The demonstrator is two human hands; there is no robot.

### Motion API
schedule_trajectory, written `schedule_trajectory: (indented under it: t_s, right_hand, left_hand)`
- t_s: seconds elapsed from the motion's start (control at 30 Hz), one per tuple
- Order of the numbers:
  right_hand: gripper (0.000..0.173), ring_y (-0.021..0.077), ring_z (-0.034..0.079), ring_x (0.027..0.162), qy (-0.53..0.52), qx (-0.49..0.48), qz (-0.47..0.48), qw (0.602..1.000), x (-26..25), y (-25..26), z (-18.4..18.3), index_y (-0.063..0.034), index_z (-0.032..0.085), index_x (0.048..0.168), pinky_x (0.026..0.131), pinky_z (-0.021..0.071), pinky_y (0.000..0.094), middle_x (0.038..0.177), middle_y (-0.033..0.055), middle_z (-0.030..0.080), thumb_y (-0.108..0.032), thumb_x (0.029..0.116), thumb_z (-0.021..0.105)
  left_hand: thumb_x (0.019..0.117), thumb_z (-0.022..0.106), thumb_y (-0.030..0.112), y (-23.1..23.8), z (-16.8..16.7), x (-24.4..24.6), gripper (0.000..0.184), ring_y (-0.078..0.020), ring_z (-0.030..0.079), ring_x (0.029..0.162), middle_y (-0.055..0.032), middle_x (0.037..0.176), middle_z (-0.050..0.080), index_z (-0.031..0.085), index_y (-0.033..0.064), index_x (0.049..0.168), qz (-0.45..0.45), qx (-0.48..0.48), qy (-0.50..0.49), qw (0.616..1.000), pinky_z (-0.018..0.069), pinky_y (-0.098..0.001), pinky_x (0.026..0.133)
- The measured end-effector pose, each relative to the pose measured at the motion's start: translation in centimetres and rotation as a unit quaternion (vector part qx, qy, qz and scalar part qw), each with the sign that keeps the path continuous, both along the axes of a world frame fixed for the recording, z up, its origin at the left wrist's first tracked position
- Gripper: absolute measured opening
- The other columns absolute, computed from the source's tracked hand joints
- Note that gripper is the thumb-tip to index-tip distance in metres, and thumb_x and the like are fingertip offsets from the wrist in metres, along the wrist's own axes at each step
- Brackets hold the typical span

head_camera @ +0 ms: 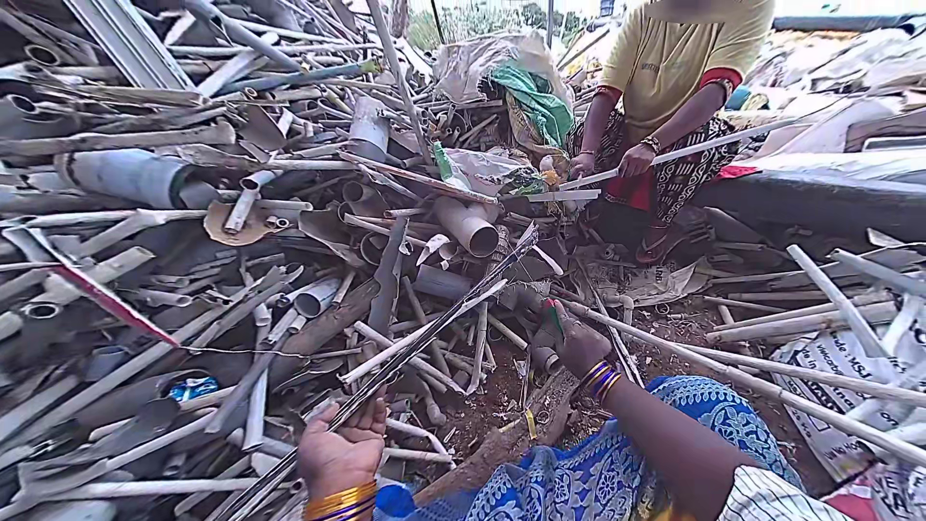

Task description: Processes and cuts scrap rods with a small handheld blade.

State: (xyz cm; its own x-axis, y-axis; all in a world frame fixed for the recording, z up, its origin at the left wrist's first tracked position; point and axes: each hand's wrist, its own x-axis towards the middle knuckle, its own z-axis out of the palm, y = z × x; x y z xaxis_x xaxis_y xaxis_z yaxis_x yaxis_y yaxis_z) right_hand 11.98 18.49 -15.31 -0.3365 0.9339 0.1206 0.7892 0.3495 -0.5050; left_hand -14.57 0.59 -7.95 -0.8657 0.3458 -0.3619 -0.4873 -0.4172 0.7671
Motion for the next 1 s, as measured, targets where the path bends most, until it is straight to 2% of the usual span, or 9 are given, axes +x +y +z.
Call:
schedule_trajectory:
  t_s: [0.1, 0.2, 0.27, 0.37, 0.47, 0.57, 0.73, 0.9, 1.0]
  right_hand:
    - [0.053, 0.0449, 0.073, 0.08, 0.022, 0.149, 0.048, 0.987, -0.3, 0.0, -2.0, -0.0053, 0.049, 0.153, 0.069, 0.0583, 0.0543, 0.099, 0.0285, 0.072, -0.013, 0.1008, 0.054]
    - [0.06, 0.0403, 0.065, 0.118, -0.018, -0.092, -0.035, 0.995, 0.6, 1.7, 0.2, -0.0159, 0.017, 0.166, 0.101, 0.0501, 0.0538, 0.134, 0.0247, 0.063, -0.027, 0.1113, 0.038]
    - [0.061, 0.0407, 0.065, 0.12, 0.034, -0.117, 0.008, 0.993, 0.6, 1.2, 0.9, -0.013, 0.019, 0.166, 0.104, 0.0479, 0.0535, 0.133, 0.0263, 0.064, -0.028, 0.1109, 0.042]
    - [0.049, 0.0238, 0.068, 0.084, 0.217, -0.167, 0.118, 0.954, -0.5, -0.2, 0.8, -0.0042, 0.045, 0.153, 0.081, 0.0547, 0.0384, 0.105, 0.0181, 0.071, -0.024, 0.1079, 0.051]
    - [0.029, 0.0079, 0.046, 0.048, 0.403, -0.323, -0.005, 0.857, -1.2, 0.4, 0.3, -0.0006, 0.053, 0.123, 0.046, 0.0405, 0.0222, 0.069, 0.0023, 0.051, -0.027, 0.112, 0.044]
    - [0.029, 0.0074, 0.039, 0.046, 0.426, -0.399, -0.037, 0.811, -1.6, -0.5, 0.7, -0.0052, 0.047, 0.118, 0.043, 0.036, 0.0211, 0.066, -0.0008, 0.041, -0.032, 0.1134, 0.037]
    - [0.026, 0.0052, 0.041, 0.05, 0.334, -0.4, 0.223, 0.824, -3.1, -5.9, 0.4, -0.0053, 0.048, 0.12, 0.049, 0.0393, 0.0217, 0.068, -0.0037, 0.041, -0.028, 0.1102, 0.041]
    - [0.03, 0.0066, 0.036, 0.045, 0.422, -0.435, -0.023, 0.796, -2.6, -2.4, 0.7, -0.0064, 0.047, 0.118, 0.042, 0.0323, 0.0209, 0.065, -0.0015, 0.04, -0.034, 0.1133, 0.037]
    - [0.026, 0.0041, 0.035, 0.043, 0.42, -0.472, 0.038, 0.774, -2.7, -4.6, 1.5, -0.0087, 0.045, 0.116, 0.04, 0.031, 0.0183, 0.062, -0.0036, 0.038, -0.032, 0.1136, 0.035]
  left_hand:
    - [0.107, 0.036, 0.02, 0.0, 0.2, -0.1, 0.014, -0.019, 0.07, 0.068, -0.0086, 0.085, 0.066, 0.046, 0.0106, 0.109, 0.001, 0.002, -0.004, 1.0, 0.0592, -0.0319, 0.058]
    - [0.1068, 0.037, 0.02, -0.1, 0.3, -0.2, 0.014, -0.0188, 0.07, 0.065, -0.0088, 0.083, 0.067, 0.046, 0.0102, 0.11, -0.004, -0.015, 0.013, 1.0, 0.0583, -0.032, 0.055]
    - [0.1069, 0.036, 0.021, 0.1, 0.2, 0.0, 0.015, -0.018, 0.07, 0.065, -0.0077, 0.082, 0.068, 0.048, 0.0102, 0.109, -0.011, -0.017, 0.038, 0.999, 0.0584, -0.0322, 0.055]
    - [0.107, 0.033, 0.018, 0.3, 0.1, 0.2, 0.017, -0.0147, 0.069, 0.06, -0.0024, 0.076, 0.068, 0.049, 0.0124, 0.102, -0.019, -0.006, 0.117, 0.993, 0.0588, -0.0307, 0.053]
    - [0.1056, 0.027, 0.012, -0.1, -0.4, 0.0, 0.025, -0.0141, 0.071, 0.06, 0.0012, 0.073, 0.071, 0.051, 0.0137, 0.1, -0.049, 0.043, 0.21, 0.975, 0.0617, -0.0314, 0.056]
    - [0.101, 0.026, 0.007, 0.0, -1.3, 0.6, 0.029, -0.0174, 0.074, 0.069, -0.0007, 0.081, 0.074, 0.055, 0.0124, 0.099, -0.068, 0.092, 0.236, 0.965, 0.0649, -0.0369, 0.065]
    - [0.098, 0.029, 0.002, 1.0, -2.0, 1.9, 0.026, -0.0177, 0.074, 0.073, -0.0018, 0.084, 0.073, 0.054, 0.0099, 0.101, -0.066, 0.093, 0.242, 0.964, 0.0651, -0.0371, 0.069]
    - [0.0913, 0.031, 0.002, -0.1, -2.4, 1.0, 0.029, -0.017, 0.074, 0.081, 0.0011, 0.086, 0.073, 0.056, 0.0144, 0.094, -0.091, 0.122, 0.298, 0.942, 0.0641, -0.0401, 0.077]
    - [0.0858, 0.039, 0.0, -0.1, -2.8, 1.0, 0.03, -0.0107, 0.073, 0.082, 0.0078, 0.086, 0.073, 0.062, 0.0202, 0.086, -0.103, 0.125, 0.367, 0.916, 0.0641, -0.0354, 0.078]
